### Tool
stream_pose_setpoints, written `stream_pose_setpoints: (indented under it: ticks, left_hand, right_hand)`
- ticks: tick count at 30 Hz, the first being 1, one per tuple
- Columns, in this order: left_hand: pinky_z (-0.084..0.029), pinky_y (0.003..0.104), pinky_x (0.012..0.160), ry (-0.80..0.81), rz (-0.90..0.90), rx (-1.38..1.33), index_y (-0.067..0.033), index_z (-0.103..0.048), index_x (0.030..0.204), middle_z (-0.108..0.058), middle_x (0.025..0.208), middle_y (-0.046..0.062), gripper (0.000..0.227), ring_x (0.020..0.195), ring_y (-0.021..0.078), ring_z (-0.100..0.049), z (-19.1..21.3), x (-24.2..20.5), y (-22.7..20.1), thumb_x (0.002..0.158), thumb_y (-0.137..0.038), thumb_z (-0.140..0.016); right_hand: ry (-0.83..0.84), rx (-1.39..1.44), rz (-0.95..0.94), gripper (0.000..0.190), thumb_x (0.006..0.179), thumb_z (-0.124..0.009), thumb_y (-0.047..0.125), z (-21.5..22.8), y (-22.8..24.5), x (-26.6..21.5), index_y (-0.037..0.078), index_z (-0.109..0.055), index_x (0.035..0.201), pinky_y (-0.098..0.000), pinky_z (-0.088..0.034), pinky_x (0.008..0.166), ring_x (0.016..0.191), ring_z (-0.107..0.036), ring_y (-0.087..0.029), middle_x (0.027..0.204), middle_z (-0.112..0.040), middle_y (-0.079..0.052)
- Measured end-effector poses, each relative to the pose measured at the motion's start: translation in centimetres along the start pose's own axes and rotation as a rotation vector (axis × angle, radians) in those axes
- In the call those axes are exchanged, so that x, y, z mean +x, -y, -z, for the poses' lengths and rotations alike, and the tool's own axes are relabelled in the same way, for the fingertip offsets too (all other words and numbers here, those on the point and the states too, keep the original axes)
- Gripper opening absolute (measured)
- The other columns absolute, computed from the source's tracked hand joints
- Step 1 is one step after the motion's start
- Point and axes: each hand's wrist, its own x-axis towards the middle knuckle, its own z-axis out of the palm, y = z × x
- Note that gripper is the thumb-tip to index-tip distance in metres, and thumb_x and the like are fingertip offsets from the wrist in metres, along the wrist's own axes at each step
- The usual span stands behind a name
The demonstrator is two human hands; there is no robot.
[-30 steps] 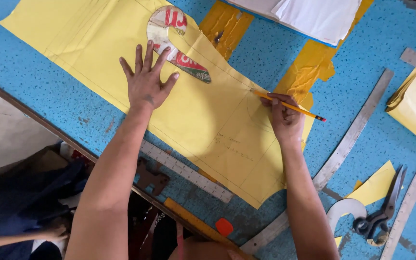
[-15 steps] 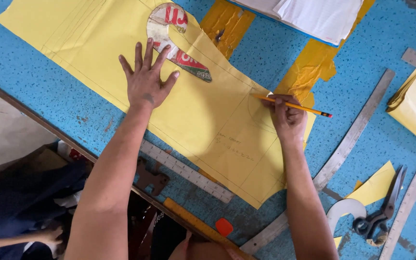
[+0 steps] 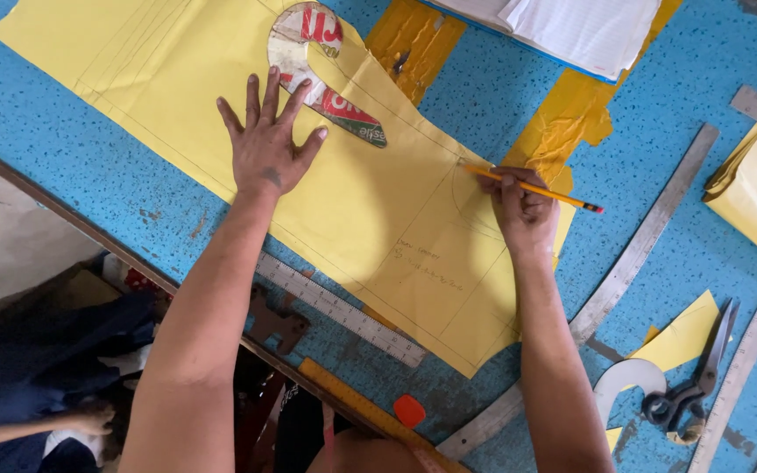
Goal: The person draws lines and curves on a large yellow paper pattern using a pencil, a metal ruler, and a curved French curve. They also use a flexible measuring tape to measure sections of the pattern. The person works at a blue table in a workshop setting.
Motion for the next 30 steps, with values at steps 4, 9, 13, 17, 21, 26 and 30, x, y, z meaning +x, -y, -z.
stream_pose_setpoints:
  ticks: [4,9,13,17,21,26,30]
  left_hand:
    - [0.01,0.066,0.121,-0.007,-0.009,-0.009,-0.0384,-0.015,0.164,0.002,0.173,0.003,0.074,0.158,0.0314,0.007,-0.2,0.0,0.2,0.098,-0.071,-0.02]
    - [0.012,0.065,0.121,0.025,0.009,0.01,-0.0388,-0.011,0.165,0.006,0.173,0.001,0.076,0.158,0.0295,0.01,0.1,0.0,-0.1,0.097,-0.073,-0.016]
    - [0.012,0.065,0.121,0.01,0.004,-0.002,-0.0386,-0.013,0.164,0.004,0.173,0.001,0.076,0.157,0.0299,0.009,0.1,0.0,0.0,0.096,-0.073,-0.016]
    - [0.012,0.065,0.121,0.003,-0.013,-0.008,-0.0388,-0.013,0.165,0.003,0.173,0.002,0.075,0.158,0.0312,0.009,-0.1,0.0,0.2,0.097,-0.072,-0.017]
    - [0.004,0.071,0.119,-0.056,-0.039,-0.047,-0.0418,-0.023,0.162,-0.011,0.173,0.006,0.068,0.158,0.0346,-0.003,-0.4,0.4,0.8,0.1,-0.07,-0.027]
    - [-0.008,0.075,0.114,-0.113,-0.111,0.141,-0.0499,-0.028,0.159,-0.038,0.163,0.009,0.06,0.156,0.0352,-0.022,-1.8,3.4,3.5,0.102,-0.061,-0.042]
    - [-0.03,0.064,0.103,-0.238,-0.408,0.233,-0.0388,-0.05,0.145,-0.05,0.126,0.006,0.056,0.128,0.0344,-0.045,-1.6,7.3,5.9,0.094,-0.057,-0.062]
  right_hand:
    - [0.0,-0.036,-0.001,0.027,0.106,-0.052,0.017,0.3,-1.0,-0.1,0.001,-0.073,0.101,-0.0229,-0.054,0.067,0.078,-0.074,-0.016,0.088,-0.078,-0.016]
    - [0.013,0.011,0.034,0.028,0.109,-0.052,0.022,0.0,-0.5,0.0,0.0,-0.07,0.106,-0.0284,-0.062,0.077,0.089,-0.078,-0.021,0.095,-0.077,-0.016]
    - [0.028,-0.031,0.017,0.024,0.1,-0.047,0.007,0.3,0.0,-0.1,0.0,-0.07,0.095,-0.0259,-0.06,0.069,0.086,-0.08,-0.023,0.091,-0.077,-0.016]
    - [0.03,-0.02,0.046,0.028,0.108,-0.051,0.018,0.4,0.1,0.1,-0.002,-0.07,0.103,-0.0281,-0.062,0.074,0.087,-0.078,-0.022,0.092,-0.077,-0.017]
    - [-0.047,0.123,0.104,0.032,0.101,-0.045,0.011,1.6,-0.7,-0.2,0.0,-0.074,0.09,-0.0258,-0.052,0.071,0.079,-0.068,-0.016,0.088,-0.074,-0.012]
    - [-0.136,0.081,0.118,0.035,0.114,-0.039,0.027,-0.1,5.1,-6.9,0.002,-0.063,0.109,-0.0332,-0.048,0.091,0.089,-0.068,-0.019,0.092,-0.076,-0.013]
    - [-0.093,-0.248,0.292,0.018,0.1,-0.049,0.004,-4.3,6.8,-12.2,0.0,-0.065,0.095,-0.0468,-0.053,0.076,0.085,-0.068,-0.044,0.091,-0.071,-0.021]
